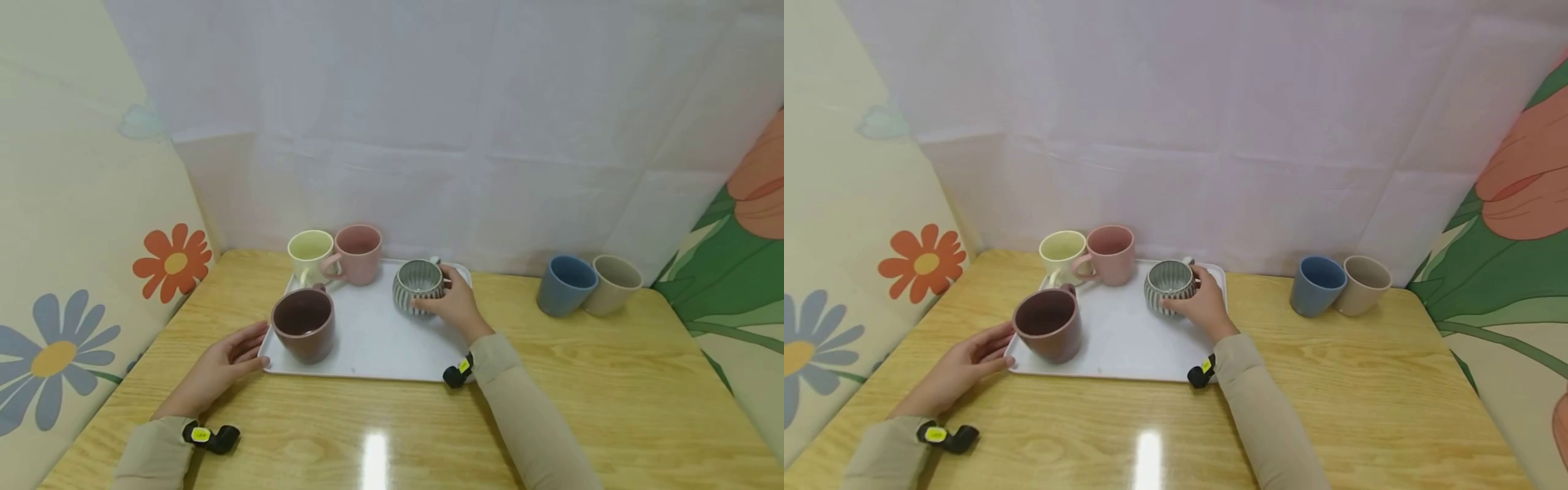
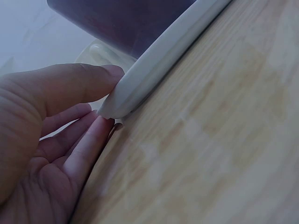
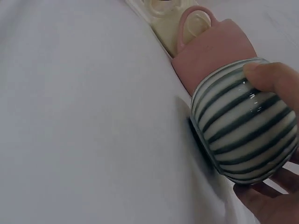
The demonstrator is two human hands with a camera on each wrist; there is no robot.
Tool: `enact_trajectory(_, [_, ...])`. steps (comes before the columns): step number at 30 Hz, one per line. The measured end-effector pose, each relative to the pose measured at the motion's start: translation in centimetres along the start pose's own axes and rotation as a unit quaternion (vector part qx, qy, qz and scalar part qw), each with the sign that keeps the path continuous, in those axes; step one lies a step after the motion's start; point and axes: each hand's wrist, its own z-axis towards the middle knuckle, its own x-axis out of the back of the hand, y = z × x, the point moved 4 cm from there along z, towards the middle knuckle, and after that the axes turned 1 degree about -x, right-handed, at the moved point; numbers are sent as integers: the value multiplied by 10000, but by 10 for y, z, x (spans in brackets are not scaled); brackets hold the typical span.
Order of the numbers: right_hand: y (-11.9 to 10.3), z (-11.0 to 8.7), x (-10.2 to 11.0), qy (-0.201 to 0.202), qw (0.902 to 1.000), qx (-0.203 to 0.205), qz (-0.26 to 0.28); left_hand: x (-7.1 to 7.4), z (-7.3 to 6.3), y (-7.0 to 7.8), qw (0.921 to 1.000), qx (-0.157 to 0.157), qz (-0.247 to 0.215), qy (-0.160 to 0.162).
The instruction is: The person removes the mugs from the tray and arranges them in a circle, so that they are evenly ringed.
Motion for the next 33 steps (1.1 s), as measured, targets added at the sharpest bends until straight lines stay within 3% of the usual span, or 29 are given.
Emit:
enact_trajectory(14, [-6, -19, 17, 57, 9998, 167, -112, -1, 0, 2, 10000, -72, 13, -4])
enact_trajectory(33, [-4, -48, 55, 928, 9946, 439, 135, -2, 2, 2, 10000, 23, 78, -26])
